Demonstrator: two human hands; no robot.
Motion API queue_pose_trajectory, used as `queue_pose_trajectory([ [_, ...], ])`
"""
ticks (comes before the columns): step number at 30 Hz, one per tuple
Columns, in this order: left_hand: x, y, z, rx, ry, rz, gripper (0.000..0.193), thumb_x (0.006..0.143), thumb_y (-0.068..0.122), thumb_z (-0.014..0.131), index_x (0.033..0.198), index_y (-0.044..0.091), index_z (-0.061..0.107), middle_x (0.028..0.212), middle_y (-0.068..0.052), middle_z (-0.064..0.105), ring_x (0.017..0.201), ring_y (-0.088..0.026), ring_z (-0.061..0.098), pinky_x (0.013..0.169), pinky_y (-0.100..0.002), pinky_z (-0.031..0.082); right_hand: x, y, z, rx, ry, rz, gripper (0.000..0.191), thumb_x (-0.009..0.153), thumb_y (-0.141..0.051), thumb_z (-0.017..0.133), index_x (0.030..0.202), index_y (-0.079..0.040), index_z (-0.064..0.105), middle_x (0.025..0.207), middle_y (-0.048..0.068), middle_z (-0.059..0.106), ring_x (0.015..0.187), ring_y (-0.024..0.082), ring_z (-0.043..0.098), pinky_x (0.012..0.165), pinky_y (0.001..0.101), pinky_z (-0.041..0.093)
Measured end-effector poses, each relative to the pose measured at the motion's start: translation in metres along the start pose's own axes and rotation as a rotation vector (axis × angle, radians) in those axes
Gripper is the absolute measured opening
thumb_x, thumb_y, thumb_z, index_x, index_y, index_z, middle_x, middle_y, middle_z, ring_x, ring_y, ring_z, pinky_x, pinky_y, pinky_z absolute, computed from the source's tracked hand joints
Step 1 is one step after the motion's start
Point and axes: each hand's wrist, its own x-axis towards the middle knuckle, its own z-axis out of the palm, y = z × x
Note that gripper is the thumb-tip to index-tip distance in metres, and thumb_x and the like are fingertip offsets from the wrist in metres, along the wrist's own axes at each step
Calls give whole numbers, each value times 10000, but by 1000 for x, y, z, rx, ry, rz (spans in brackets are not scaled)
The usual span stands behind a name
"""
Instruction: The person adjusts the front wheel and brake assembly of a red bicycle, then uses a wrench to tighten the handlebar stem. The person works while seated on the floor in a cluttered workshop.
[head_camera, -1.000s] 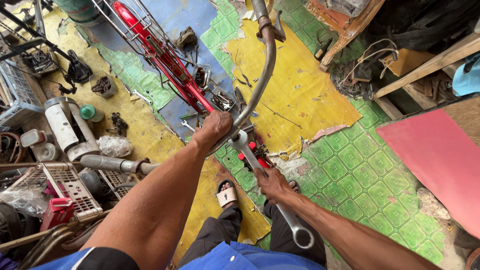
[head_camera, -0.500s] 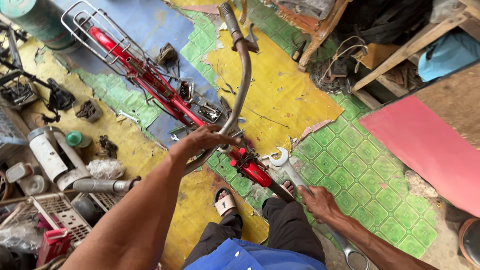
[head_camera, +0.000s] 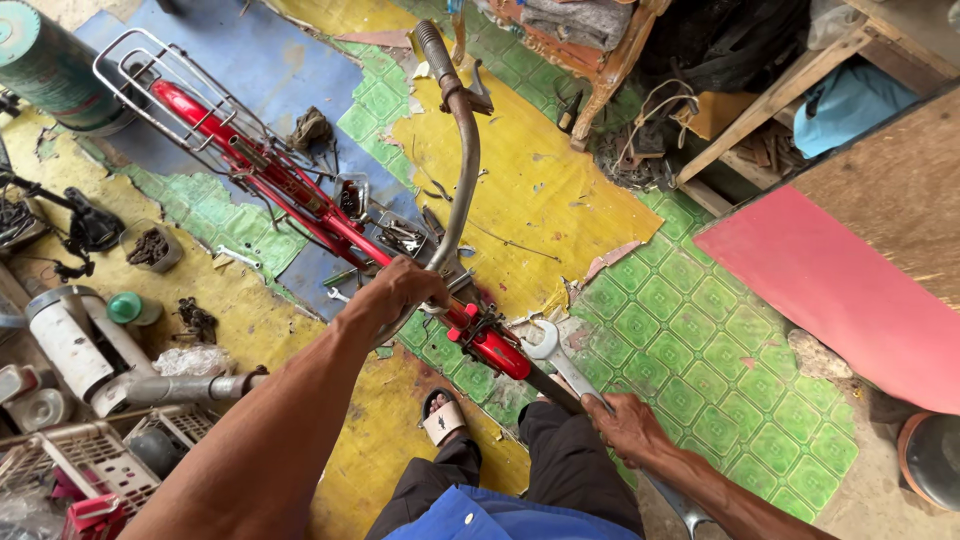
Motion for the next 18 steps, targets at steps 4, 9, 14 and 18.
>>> queue_pose_trajectory([
  [4,-6,-6,-1,-216,-15,41,269,729,319,824,741,56,769,604,25,568,512,-78,379,461,-324,305,-5,8,4,22,4,17,523,965,-548,556,875,-45,668,616,64,573,418,161,487,361,364,394],
  [9,-17,6,-4,-160,-1,-42,264,705,290,863,809,67,767,633,14,595,543,-91,430,483,-307,339,-7,7,5,21,12,21,469,957,-523,542,891,-83,690,621,63,586,417,162,499,365,369,406],
  [14,-20,15,6,-428,75,-107,201,764,290,791,841,107,822,614,15,526,541,-96,329,485,-325,269,-3,7,8,7,8,-31,533,971,-519,549,833,-16,656,610,72,584,400,185,518,364,389,419],
  [18,-19,23,8,-420,132,-221,272,793,261,845,820,4,761,605,-1,509,515,-100,332,482,-347,279,8,11,10,-19,20,-73,529,971,-510,570,782,-26,668,578,65,584,392,184,524,382,400,426],
])
